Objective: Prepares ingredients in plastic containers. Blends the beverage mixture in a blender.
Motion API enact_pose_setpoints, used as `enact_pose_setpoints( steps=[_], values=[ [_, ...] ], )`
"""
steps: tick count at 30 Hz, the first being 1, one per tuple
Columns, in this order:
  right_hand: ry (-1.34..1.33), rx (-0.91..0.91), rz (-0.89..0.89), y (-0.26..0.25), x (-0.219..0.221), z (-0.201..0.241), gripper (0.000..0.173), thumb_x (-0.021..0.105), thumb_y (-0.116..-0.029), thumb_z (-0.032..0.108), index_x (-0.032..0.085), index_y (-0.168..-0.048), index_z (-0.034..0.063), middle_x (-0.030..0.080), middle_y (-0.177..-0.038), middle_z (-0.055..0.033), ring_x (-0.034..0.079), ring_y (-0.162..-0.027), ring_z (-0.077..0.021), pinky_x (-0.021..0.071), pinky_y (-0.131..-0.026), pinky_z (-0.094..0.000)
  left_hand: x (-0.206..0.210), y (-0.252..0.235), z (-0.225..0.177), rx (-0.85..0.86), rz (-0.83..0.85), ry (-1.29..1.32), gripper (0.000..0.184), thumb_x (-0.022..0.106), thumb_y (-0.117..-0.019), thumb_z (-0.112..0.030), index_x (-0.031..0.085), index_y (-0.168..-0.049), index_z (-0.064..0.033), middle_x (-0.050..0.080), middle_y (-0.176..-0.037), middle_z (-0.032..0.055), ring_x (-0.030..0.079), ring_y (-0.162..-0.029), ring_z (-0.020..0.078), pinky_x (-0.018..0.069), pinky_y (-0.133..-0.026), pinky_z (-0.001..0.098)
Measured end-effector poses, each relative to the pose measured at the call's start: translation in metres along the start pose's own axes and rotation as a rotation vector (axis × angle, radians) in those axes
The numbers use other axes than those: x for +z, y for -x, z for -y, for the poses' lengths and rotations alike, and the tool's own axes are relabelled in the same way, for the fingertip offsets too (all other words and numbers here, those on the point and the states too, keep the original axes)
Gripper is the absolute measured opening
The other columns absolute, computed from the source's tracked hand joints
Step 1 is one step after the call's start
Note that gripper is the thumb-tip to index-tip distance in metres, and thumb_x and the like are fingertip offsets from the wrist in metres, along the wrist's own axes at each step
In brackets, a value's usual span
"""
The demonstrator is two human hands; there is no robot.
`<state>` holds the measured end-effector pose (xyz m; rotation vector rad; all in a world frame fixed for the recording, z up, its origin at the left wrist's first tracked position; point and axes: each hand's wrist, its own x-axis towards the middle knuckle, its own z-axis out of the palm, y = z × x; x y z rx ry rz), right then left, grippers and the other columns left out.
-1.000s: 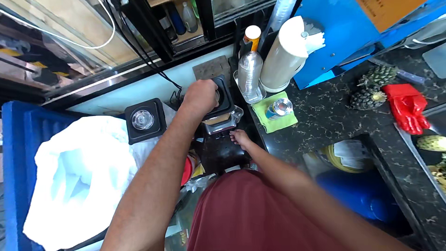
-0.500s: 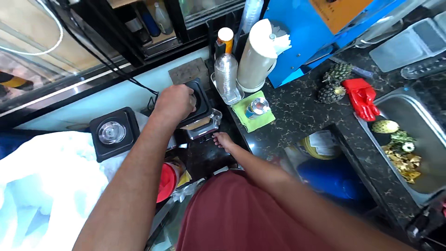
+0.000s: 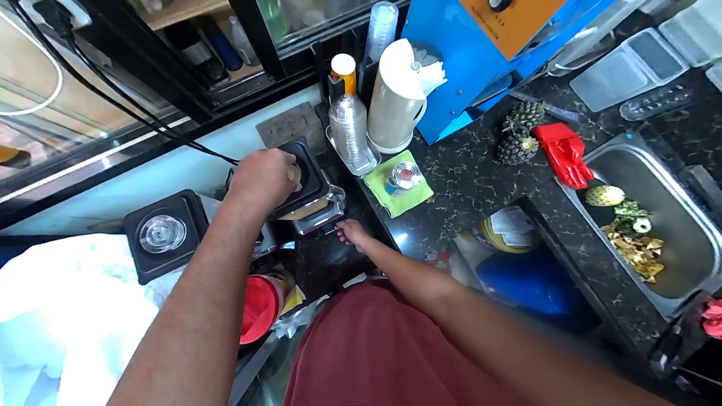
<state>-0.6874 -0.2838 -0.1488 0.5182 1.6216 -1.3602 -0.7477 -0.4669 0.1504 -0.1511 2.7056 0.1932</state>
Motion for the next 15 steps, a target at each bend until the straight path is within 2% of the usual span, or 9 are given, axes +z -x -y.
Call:
enact_pose_setpoints(
  steps=[15],
  values=[
    [-0.013, 0.009, 0.004, -0.0017, -0.0012, -0.0003, 0.033, 0.047, -0.1099, 0.031, 0.064, -0.123, 0.0062, 0.065, -0.091, -0.0048, 0.058, -0.068, -0.0119, 0.0469, -0.058, -0.0270, 0.0007, -0.0003, -0.0005, -0.008, -0.010, -0.006, 0.052, 0.083, -0.0847, -0.027, 0.068, -0.134, -0.0179, 0.070, -0.120, 0.0196, 0.065, -0.112, 0.0434, 0.0504, -0.092, 0.0672]
  ],
)
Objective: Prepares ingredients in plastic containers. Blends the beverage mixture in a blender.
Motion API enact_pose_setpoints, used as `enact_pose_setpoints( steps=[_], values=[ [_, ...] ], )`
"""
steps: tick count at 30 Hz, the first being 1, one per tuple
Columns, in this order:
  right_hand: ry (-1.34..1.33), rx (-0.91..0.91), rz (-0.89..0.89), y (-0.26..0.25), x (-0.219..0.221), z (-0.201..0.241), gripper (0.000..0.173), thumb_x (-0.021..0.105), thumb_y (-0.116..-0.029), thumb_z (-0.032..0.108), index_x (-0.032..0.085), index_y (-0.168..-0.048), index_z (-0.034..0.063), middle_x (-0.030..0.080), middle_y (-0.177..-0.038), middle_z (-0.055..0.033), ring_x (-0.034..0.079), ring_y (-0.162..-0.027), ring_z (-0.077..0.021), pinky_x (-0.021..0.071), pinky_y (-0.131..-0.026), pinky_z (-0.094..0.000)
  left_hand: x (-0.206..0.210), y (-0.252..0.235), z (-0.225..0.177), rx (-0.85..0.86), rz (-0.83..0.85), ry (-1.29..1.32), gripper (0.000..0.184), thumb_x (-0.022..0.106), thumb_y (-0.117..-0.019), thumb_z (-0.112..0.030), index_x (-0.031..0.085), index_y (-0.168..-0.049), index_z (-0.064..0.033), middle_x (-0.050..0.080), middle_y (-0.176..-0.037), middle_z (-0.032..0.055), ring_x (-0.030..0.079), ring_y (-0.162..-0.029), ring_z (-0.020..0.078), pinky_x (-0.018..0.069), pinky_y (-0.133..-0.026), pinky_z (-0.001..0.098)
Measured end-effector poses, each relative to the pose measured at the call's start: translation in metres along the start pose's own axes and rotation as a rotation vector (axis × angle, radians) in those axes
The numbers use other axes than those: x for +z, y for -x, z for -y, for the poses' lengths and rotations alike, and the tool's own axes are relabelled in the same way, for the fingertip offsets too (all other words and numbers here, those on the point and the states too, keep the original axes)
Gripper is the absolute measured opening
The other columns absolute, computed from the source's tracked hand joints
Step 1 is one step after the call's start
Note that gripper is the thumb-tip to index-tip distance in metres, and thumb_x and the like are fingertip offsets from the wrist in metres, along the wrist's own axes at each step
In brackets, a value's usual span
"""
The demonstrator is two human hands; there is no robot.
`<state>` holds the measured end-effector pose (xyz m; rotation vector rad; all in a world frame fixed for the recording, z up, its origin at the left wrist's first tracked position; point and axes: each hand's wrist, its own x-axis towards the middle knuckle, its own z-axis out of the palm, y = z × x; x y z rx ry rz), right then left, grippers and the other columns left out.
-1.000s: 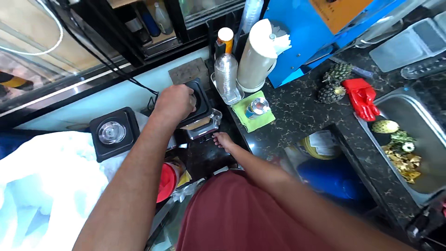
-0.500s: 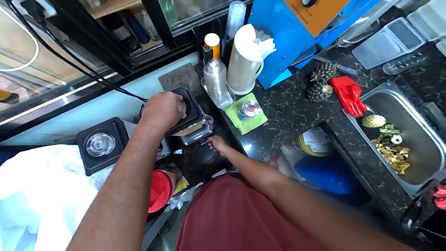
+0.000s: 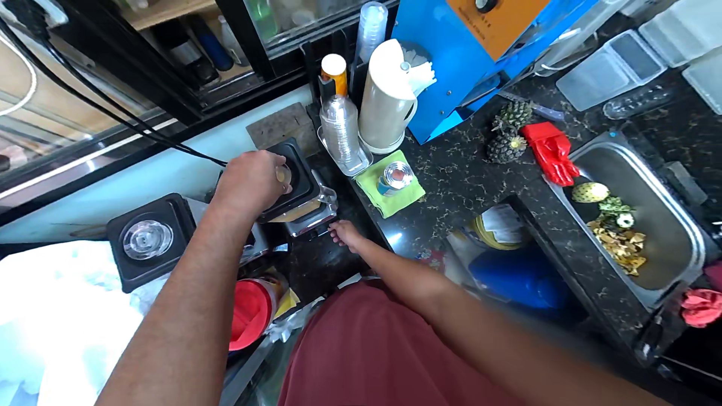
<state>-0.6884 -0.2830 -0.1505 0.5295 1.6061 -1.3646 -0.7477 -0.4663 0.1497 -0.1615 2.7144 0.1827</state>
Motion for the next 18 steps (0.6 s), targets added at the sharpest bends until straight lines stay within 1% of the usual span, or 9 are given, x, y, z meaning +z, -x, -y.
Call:
enact_pose_setpoints(
  steps=[4, 7, 10, 18],
  values=[
    [0.006, -0.007, -0.007, 0.0001, 0.0004, -0.0003, 0.032, 0.047, -0.1098, 0.031, 0.063, -0.123, 0.0069, 0.065, -0.091, -0.0046, 0.058, -0.067, -0.0119, 0.0468, -0.058, -0.0273, 0.0010, -0.0001, 0.0014, 0.004, -0.009, 0.000, 0.053, 0.084, -0.0844, -0.025, 0.068, -0.134, -0.0178, 0.070, -0.118, 0.0211, 0.065, -0.111, 0.0456, 0.0500, -0.090, 0.0693],
    [0.017, -0.010, 0.002, 0.0026, -0.0001, 0.0010, 0.034, 0.045, -0.1103, 0.031, 0.063, -0.126, 0.0064, 0.065, -0.095, -0.0054, 0.058, -0.070, -0.0126, 0.0477, -0.061, -0.0288, 0.0002, 0.0006, 0.0015, 0.008, -0.009, 0.015, 0.053, 0.084, -0.0846, -0.025, 0.068, -0.134, -0.0171, 0.069, -0.120, 0.0234, 0.064, -0.112, 0.0476, 0.0485, -0.091, 0.0715],
    [0.018, -0.005, 0.000, 0.0017, 0.0006, 0.0010, 0.033, 0.046, -0.1101, 0.031, 0.063, -0.125, 0.0067, 0.065, -0.094, -0.0050, 0.058, -0.069, -0.0122, 0.0469, -0.060, -0.0281, 0.0002, 0.0008, 0.0019, 0.008, -0.009, 0.008, 0.053, 0.084, -0.0848, -0.025, 0.068, -0.135, -0.0178, 0.069, -0.119, 0.0220, 0.064, -0.111, 0.0471, 0.0490, -0.091, 0.0703],
    [-0.004, -0.015, 0.009, -0.0009, -0.0005, -0.0010, 0.032, 0.045, -0.1102, 0.029, 0.062, -0.125, 0.0060, 0.063, -0.089, -0.0040, 0.056, -0.065, -0.0113, 0.0454, -0.056, -0.0263, 0.0003, 0.0005, 0.0014, 0.009, -0.007, 0.005, 0.052, 0.083, -0.0862, -0.025, 0.068, -0.135, -0.0178, 0.070, -0.119, 0.0217, 0.065, -0.110, 0.0464, 0.0494, -0.089, 0.0706]
  ],
)
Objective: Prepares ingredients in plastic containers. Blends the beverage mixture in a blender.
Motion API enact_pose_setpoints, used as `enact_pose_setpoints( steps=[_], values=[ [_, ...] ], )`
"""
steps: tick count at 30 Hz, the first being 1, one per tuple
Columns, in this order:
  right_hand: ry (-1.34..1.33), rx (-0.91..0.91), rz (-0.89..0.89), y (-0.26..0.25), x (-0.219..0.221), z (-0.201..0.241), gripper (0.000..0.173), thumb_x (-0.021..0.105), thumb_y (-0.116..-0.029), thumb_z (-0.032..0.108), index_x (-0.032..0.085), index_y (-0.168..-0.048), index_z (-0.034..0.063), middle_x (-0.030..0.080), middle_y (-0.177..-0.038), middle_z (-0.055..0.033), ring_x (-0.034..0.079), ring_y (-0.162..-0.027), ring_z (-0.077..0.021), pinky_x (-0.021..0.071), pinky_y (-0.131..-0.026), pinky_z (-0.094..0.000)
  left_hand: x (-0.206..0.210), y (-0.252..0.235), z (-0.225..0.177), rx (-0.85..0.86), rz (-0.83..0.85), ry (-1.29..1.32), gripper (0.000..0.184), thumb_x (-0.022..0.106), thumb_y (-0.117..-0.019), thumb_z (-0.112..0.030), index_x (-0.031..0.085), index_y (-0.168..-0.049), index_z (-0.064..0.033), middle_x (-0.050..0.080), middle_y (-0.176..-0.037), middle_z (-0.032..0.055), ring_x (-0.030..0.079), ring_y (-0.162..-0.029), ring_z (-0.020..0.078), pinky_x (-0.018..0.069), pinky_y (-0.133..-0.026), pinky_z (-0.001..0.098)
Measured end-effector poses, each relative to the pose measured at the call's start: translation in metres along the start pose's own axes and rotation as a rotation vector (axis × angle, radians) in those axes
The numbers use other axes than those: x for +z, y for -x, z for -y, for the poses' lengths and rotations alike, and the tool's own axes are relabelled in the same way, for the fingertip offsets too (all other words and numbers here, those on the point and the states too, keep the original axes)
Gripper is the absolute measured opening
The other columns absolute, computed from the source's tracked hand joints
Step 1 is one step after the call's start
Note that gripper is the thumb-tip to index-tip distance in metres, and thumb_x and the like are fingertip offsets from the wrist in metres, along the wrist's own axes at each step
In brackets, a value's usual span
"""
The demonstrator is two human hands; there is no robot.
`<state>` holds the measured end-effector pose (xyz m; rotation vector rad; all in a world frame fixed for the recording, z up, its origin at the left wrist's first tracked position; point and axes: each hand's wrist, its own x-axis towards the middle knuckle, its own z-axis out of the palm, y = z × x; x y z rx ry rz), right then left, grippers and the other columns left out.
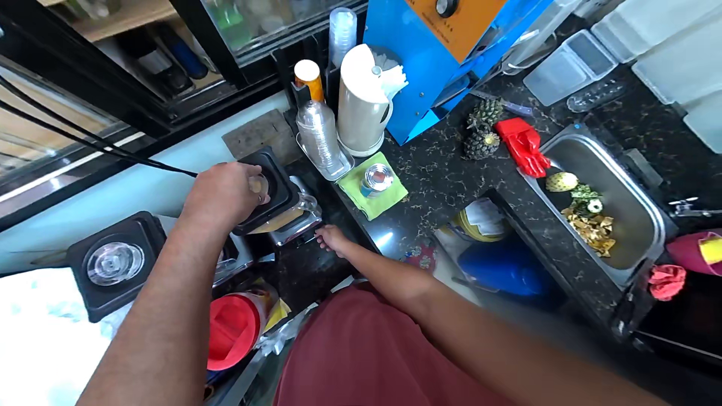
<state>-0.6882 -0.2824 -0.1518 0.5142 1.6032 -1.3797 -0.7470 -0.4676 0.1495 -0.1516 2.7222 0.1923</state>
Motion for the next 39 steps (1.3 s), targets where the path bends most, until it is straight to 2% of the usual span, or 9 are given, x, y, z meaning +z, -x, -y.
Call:
enact_pose_setpoints(
  steps=[12, 19, 25, 28, 31, 37, 39],
  values=[
    [-0.023, -0.002, 0.004, 0.0005, -0.0011, 0.0002, 0.031, 0.047, -0.1095, 0.029, 0.063, -0.123, 0.0058, 0.062, -0.085, -0.0035, 0.055, -0.062, -0.0107, 0.0448, -0.054, -0.0256, 0.0000, 0.0012, -0.0001, -0.002, -0.011, 0.009, 0.052, 0.083, -0.0863, -0.027, 0.067, -0.136, -0.0190, 0.069, -0.120, 0.0212, 0.064, -0.112, 0.0466, 0.0486, -0.090, 0.0711],
    [0.013, 0.001, 0.003, 0.0026, -0.0010, 0.0019, 0.033, 0.046, -0.1097, 0.030, 0.063, -0.125, 0.0062, 0.064, -0.092, -0.0049, 0.057, -0.067, -0.0121, 0.0466, -0.058, -0.0279, 0.0019, 0.0005, 0.0020, 0.010, -0.031, 0.024, 0.053, 0.085, -0.0845, -0.027, 0.068, -0.134, -0.0178, 0.069, -0.119, 0.0231, 0.064, -0.111, 0.0489, 0.0479, -0.090, 0.0733],
    [0.006, 0.012, 0.001, 0.0018, -0.0015, 0.0015, 0.032, 0.047, -0.1097, 0.030, 0.063, -0.125, 0.0072, 0.064, -0.091, -0.0044, 0.057, -0.067, -0.0118, 0.0457, -0.058, -0.0269, 0.0008, 0.0011, 0.0012, 0.004, -0.027, 0.016, 0.052, 0.084, -0.0854, -0.027, 0.068, -0.135, -0.0191, 0.070, -0.120, 0.0216, 0.064, -0.112, 0.0472, 0.0484, -0.090, 0.0723],
    [0.008, 0.007, 0.004, 0.0004, -0.0007, 0.0003, 0.032, 0.047, -0.1097, 0.030, 0.063, -0.125, 0.0069, 0.064, -0.090, -0.0044, 0.056, -0.065, -0.0112, 0.0447, -0.056, -0.0261, 0.0003, 0.0018, 0.0002, -0.013, -0.032, 0.010, 0.053, 0.085, -0.0836, -0.026, 0.068, -0.132, -0.0160, 0.070, -0.115, 0.0232, 0.065, -0.108, 0.0484, 0.0494, -0.087, 0.0722],
    [0.002, 0.008, 0.004, 0.0009, -0.0005, 0.0006, 0.033, 0.046, -0.1099, 0.030, 0.063, -0.126, 0.0067, 0.064, -0.089, -0.0041, 0.056, -0.064, -0.0107, 0.0444, -0.055, -0.0254, -0.0025, 0.0022, -0.0037, -0.070, -0.012, -0.003, 0.057, 0.088, -0.0807, -0.026, 0.062, -0.129, -0.0073, 0.068, -0.107, 0.0284, 0.065, -0.101, 0.0518, 0.0496, -0.083, 0.0726],
    [-0.008, 0.010, 0.001, 0.0010, 0.0010, 0.0012, 0.032, 0.048, -0.1098, 0.030, 0.064, -0.124, 0.0061, 0.064, -0.089, -0.0041, 0.056, -0.064, -0.0102, 0.0441, -0.054, -0.0244, -0.0029, 0.0011, -0.0009, -0.054, -0.003, -0.014, 0.051, 0.085, -0.0837, -0.028, 0.069, -0.128, -0.0100, 0.070, -0.110, 0.0257, 0.066, -0.103, 0.0491, 0.0505, -0.084, 0.0709],
    [0.003, 0.008, -0.002, 0.0046, -0.0016, 0.0034, 0.032, 0.047, -0.1100, 0.029, 0.063, -0.124, 0.0060, 0.065, -0.092, -0.0048, 0.057, -0.066, -0.0104, 0.0451, -0.057, -0.0251, -0.0051, 0.0030, -0.0034, -0.055, 0.003, 0.003, 0.050, 0.084, -0.0851, -0.028, 0.069, -0.129, -0.0094, 0.069, -0.112, 0.0264, 0.065, -0.106, 0.0498, 0.0496, -0.086, 0.0717]
  ],
)
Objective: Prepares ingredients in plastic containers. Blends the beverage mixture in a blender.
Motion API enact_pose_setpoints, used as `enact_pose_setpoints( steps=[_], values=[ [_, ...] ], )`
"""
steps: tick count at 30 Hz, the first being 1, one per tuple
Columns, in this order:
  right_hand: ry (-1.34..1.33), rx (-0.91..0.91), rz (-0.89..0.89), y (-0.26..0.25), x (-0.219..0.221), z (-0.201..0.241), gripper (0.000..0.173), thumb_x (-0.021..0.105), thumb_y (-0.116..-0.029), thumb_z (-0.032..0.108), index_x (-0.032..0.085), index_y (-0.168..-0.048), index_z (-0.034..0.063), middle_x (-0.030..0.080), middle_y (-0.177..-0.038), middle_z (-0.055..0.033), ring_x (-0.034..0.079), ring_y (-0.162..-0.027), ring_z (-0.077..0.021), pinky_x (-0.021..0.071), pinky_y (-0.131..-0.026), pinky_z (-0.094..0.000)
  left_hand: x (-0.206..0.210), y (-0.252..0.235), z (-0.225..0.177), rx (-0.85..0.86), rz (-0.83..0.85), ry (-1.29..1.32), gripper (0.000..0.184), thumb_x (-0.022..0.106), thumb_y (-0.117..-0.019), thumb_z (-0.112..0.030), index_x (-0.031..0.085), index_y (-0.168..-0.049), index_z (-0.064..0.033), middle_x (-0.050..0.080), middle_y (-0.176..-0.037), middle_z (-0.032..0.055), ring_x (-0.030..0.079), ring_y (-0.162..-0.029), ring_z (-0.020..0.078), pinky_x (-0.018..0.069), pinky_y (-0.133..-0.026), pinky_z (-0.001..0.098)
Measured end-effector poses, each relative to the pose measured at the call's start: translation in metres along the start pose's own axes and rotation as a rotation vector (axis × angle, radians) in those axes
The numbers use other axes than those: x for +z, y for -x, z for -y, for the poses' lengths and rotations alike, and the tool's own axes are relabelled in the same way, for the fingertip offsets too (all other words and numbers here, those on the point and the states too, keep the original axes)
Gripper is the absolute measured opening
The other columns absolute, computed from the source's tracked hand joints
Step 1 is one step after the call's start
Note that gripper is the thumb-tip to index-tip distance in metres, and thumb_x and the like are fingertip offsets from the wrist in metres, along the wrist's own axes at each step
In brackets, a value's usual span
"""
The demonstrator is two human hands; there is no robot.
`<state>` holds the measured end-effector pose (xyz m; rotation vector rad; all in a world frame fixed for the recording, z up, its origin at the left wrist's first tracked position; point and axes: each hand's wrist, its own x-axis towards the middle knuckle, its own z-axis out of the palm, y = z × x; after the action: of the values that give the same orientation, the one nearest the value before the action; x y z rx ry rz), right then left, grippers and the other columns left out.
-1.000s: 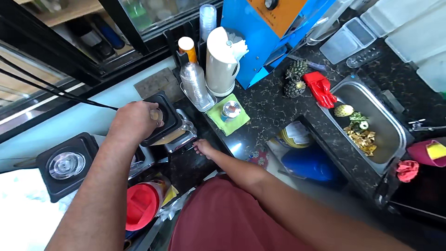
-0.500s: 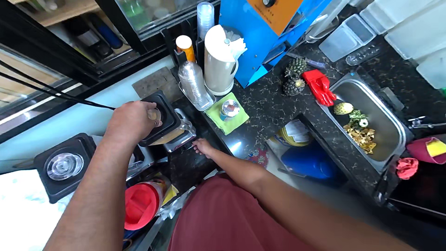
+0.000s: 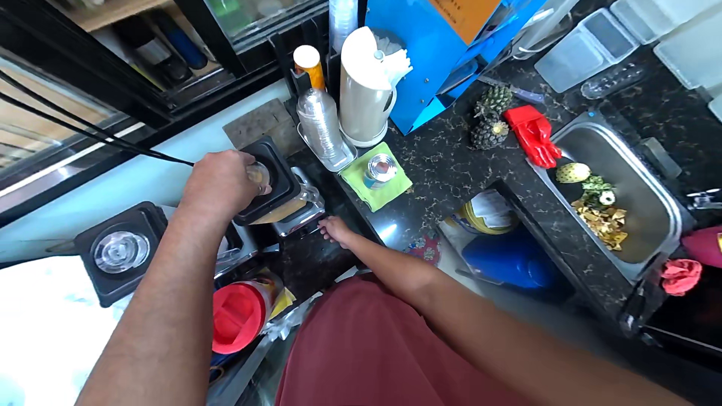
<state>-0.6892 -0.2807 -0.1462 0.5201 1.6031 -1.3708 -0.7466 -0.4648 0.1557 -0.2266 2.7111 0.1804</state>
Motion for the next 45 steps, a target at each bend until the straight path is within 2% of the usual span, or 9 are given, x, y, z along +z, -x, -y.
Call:
enact_pose_setpoints(
  steps=[5, 8, 17, 22, 27, 33, 36, 40, 45],
  values=[
    [0.036, -0.021, 0.022, -0.003, 0.001, -0.007, 0.035, 0.047, -0.1099, 0.032, 0.063, -0.129, 0.0068, 0.067, -0.104, -0.0080, 0.061, -0.079, -0.0145, 0.0495, -0.070, -0.0318, -0.002, 0.004, -0.001, -0.014, 0.019, 0.008, 0.047, 0.083, -0.0845, -0.026, 0.070, -0.126, -0.0088, 0.069, -0.113, 0.0253, 0.064, -0.109, 0.0479, 0.0501, -0.089, 0.0700],
    [0.034, -0.033, -0.001, -0.004, 0.001, -0.008, 0.036, 0.047, -0.1100, 0.034, 0.063, -0.126, 0.0060, 0.067, -0.098, -0.0077, 0.060, -0.075, -0.0142, 0.0490, -0.065, -0.0301, 0.001, -0.001, 0.002, -0.008, 0.017, 0.007, 0.049, 0.084, -0.0820, -0.027, 0.070, -0.125, -0.0099, 0.070, -0.113, 0.0221, 0.066, -0.108, 0.0445, 0.0517, -0.088, 0.0678],
    [0.037, -0.026, 0.006, -0.005, 0.002, -0.008, 0.035, 0.047, -0.1101, 0.034, 0.063, -0.126, 0.0073, 0.067, -0.098, -0.0072, 0.060, -0.073, -0.0140, 0.0489, -0.064, -0.0299, 0.001, -0.003, 0.002, -0.006, 0.034, -0.002, 0.046, 0.083, -0.0825, -0.028, 0.071, -0.123, -0.0102, 0.070, -0.111, 0.0205, 0.066, -0.107, 0.0421, 0.0525, -0.088, 0.0651],
    [0.143, -0.078, 0.009, -0.012, -0.006, -0.017, 0.033, 0.053, -0.1084, 0.030, 0.061, -0.130, 0.0063, 0.067, -0.105, -0.0119, 0.062, -0.081, -0.0170, 0.0514, -0.071, -0.0328, 0.001, -0.002, 0.001, 0.002, 0.033, -0.018, 0.046, 0.084, -0.0827, -0.029, 0.070, -0.122, -0.0093, 0.070, -0.111, 0.0196, 0.067, -0.106, 0.0409, 0.0527, -0.088, 0.0638],
    [0.072, -0.086, -0.025, -0.004, 0.001, -0.010, 0.030, 0.051, -0.1087, 0.028, 0.064, -0.121, 0.0037, 0.066, -0.097, -0.0077, 0.059, -0.073, -0.0125, 0.0495, -0.064, -0.0297, 0.000, -0.002, 0.001, -0.008, 0.051, -0.014, 0.046, 0.083, -0.0836, -0.029, 0.070, -0.123, -0.0098, 0.070, -0.112, 0.0202, 0.067, -0.107, 0.0418, 0.0525, -0.088, 0.0648],
    [-0.004, -0.055, -0.034, -0.010, 0.003, -0.020, 0.029, 0.053, -0.1071, 0.033, 0.065, -0.117, 0.0081, 0.064, -0.087, -0.0050, 0.057, -0.064, -0.0111, 0.0466, -0.057, -0.0275, 0.000, -0.002, 0.001, -0.012, 0.048, -0.022, 0.047, 0.083, -0.0831, -0.028, 0.070, -0.124, -0.0103, 0.070, -0.114, 0.0198, 0.066, -0.108, 0.0413, 0.0521, -0.090, 0.0643],
    [0.010, -0.058, -0.044, -0.012, 0.002, -0.019, 0.029, 0.053, -0.1073, 0.032, 0.065, -0.118, 0.0077, 0.065, -0.088, -0.0051, 0.058, -0.066, -0.0114, 0.0474, -0.058, -0.0278, 0.000, -0.002, 0.001, -0.007, 0.049, -0.019, 0.046, 0.083, -0.0831, -0.028, 0.070, -0.124, -0.0101, 0.070, -0.113, 0.0205, 0.066, -0.108, 0.0417, 0.0524, -0.089, 0.0643],
    [0.054, -0.077, -0.030, -0.010, 0.003, -0.016, 0.033, 0.050, -0.1087, 0.032, 0.063, -0.125, 0.0053, 0.068, -0.101, -0.0085, 0.062, -0.076, -0.0145, 0.0519, -0.066, -0.0329, 0.001, -0.001, 0.002, -0.005, 0.034, 0.007, 0.046, 0.083, -0.0833, -0.027, 0.070, -0.124, -0.0089, 0.070, -0.112, 0.0216, 0.066, -0.107, 0.0427, 0.0522, -0.089, 0.0655],
    [0.029, -0.070, -0.039, -0.009, 0.004, -0.020, 0.032, 0.053, -0.1080, 0.034, 0.063, -0.122, 0.0074, 0.067, -0.097, -0.0072, 0.061, -0.072, -0.0133, 0.0500, -0.063, -0.0307, 0.002, -0.002, 0.002, 0.000, 0.033, -0.003, 0.046, 0.083, -0.0830, -0.027, 0.070, -0.123, -0.0101, 0.070, -0.112, 0.0201, 0.067, -0.106, 0.0416, 0.0530, -0.088, 0.0643]
  ],
)
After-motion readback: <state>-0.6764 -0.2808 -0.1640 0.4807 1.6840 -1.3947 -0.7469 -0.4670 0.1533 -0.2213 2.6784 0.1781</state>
